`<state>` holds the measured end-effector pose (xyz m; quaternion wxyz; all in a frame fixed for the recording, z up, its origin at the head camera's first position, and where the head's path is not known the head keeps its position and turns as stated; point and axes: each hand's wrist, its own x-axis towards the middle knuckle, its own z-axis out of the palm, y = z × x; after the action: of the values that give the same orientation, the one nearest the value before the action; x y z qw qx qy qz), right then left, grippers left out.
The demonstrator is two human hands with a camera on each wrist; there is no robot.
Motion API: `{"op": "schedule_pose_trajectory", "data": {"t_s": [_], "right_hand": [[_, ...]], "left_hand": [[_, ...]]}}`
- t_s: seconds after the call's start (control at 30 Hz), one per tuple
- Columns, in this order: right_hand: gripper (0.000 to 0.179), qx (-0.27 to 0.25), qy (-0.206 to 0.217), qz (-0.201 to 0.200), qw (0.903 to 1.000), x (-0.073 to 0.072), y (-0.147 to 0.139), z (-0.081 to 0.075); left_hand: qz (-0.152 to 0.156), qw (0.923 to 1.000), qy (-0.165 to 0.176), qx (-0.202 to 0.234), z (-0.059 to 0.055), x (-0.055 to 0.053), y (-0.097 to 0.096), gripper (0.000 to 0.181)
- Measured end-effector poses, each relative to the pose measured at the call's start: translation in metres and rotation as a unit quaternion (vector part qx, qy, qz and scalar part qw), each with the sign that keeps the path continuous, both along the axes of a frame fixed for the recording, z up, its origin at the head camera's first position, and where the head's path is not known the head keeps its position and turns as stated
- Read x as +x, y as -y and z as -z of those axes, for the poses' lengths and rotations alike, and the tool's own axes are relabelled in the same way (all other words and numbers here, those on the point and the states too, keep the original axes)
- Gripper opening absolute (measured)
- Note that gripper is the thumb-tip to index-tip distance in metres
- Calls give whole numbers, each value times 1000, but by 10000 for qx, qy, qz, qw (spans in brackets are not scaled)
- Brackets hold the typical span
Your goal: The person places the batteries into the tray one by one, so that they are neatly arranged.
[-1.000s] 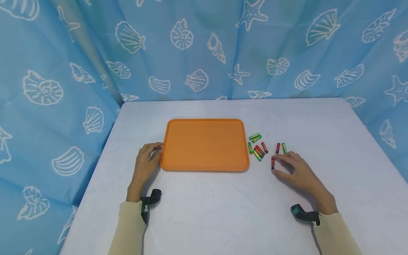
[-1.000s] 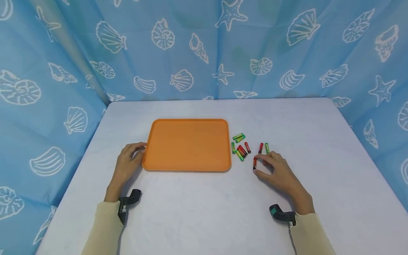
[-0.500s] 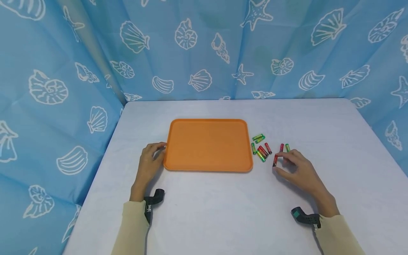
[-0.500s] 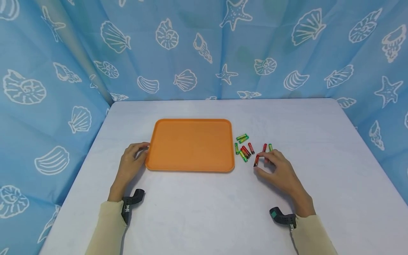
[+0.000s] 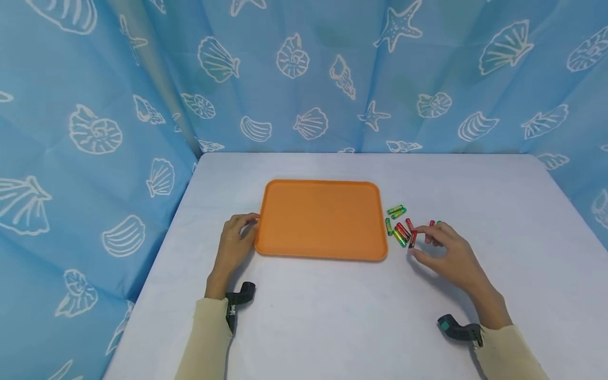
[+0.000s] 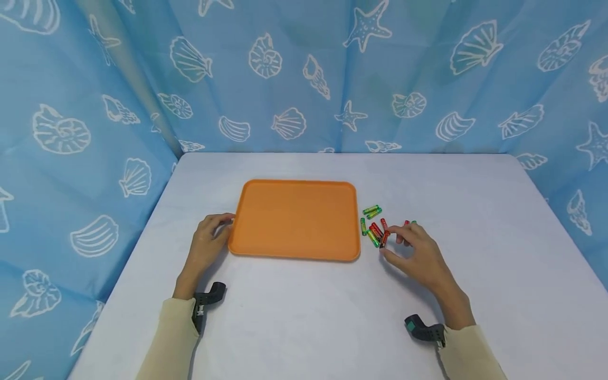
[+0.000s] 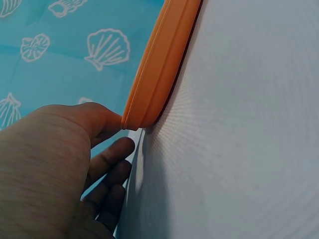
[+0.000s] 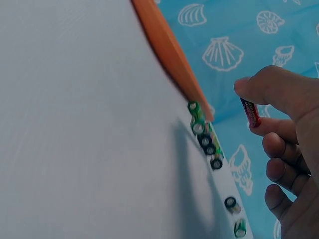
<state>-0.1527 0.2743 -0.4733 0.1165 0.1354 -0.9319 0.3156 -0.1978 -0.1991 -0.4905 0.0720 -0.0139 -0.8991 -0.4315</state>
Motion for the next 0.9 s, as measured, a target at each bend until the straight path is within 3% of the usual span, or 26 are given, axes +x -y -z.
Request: {"op": "schedule_pose_trajectory", "data": {"t_s": [0.37,0.73,0.9], "right_hand": [[47,-288,-319,-379,9984,-13,27,-6],[46,-544,-118,-755,9956,-33,62,-15],[45,-574,-124,-937,9939,-35,76,-17]], "left_hand": [[5,9999,-70,-134,5,4,-3,30],[-8,9997,-150,-200,1,2,-5,30],[-14,9995,-163,-254,0,2,-5,30]]}}
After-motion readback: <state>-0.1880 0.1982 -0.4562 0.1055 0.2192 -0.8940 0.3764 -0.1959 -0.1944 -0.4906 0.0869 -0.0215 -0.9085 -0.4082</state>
